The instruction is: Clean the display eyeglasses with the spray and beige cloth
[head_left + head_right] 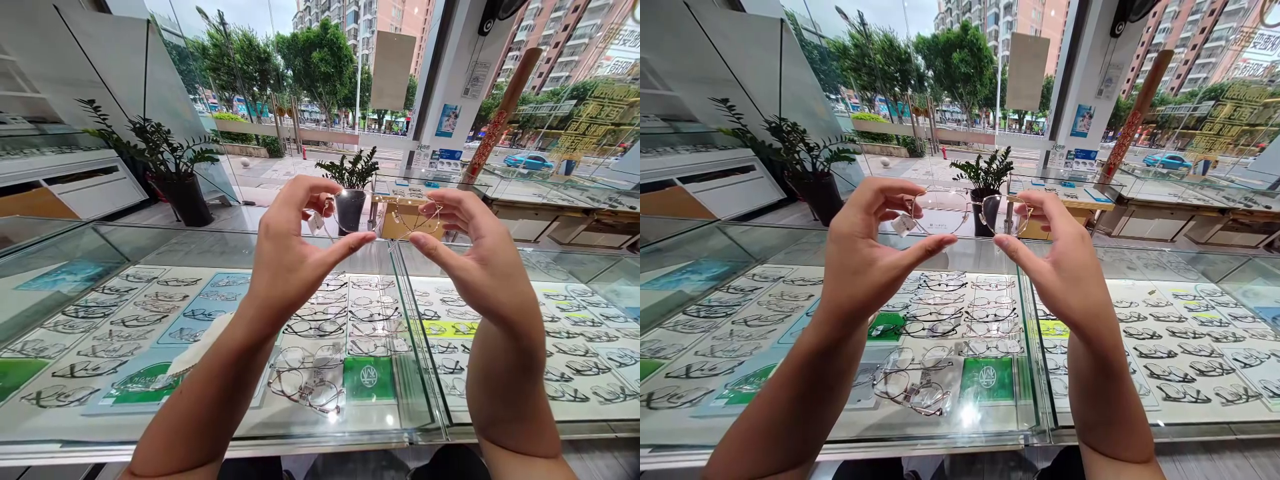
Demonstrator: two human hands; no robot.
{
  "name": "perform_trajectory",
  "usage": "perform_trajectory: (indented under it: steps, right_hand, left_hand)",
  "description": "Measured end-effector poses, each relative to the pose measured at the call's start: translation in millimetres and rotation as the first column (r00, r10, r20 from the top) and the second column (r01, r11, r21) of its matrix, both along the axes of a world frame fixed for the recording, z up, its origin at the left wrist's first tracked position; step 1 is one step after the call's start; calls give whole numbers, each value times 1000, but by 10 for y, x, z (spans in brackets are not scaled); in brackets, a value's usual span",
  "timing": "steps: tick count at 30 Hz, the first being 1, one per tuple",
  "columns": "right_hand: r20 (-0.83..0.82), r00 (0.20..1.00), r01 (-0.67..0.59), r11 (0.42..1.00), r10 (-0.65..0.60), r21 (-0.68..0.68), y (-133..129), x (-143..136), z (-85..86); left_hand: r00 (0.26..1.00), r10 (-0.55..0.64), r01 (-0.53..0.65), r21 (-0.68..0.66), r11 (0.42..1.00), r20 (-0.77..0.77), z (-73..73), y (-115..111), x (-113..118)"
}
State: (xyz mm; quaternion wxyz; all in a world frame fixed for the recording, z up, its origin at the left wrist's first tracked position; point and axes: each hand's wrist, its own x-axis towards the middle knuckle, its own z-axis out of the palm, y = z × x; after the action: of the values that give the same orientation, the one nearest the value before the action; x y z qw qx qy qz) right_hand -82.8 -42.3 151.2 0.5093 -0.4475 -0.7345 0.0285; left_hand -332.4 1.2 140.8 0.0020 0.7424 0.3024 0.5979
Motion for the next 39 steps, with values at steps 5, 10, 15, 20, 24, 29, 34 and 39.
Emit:
perform_trajectory:
  steps: [5,10,15,20,24,29,34,39]
  right_hand:
    - [-5,1000,-6,1000,6,-2,16,4,-5]
    - [-2,999,54,993,-55,103,30,-46,-18]
    - [18,991,124,973,-129,195,17,-131,-15]
    - [14,990,137,965,-143,223,17,-179,-17]
    - [31,987,144,964,-155,225,50,-185,-38]
    - [56,982,162,960,-178,227,93,-174,-60]
    - [53,982,166,959,-183,228,122,-155,-76]
    - [50,983,160,962,-175,222,136,-156,-85]
  left_hand:
    - [1000,20,-20,6,1000,-8,13,-9,-1]
    - [1000,-1,0,-48,999,-20,19,47,-23]
    - [1000,-21,20,-82,996,-10,-4,131,-41]
    - [1000,-10,8,-87,996,-18,-30,186,-41]
    - [1000,11,-12,-64,998,-21,-45,201,-30]
    - [996,78,-77,22,997,-32,-42,181,-7]
    - [992,123,-120,71,990,-39,-51,133,41]
    - [993,117,-116,52,992,-16,-71,130,70]
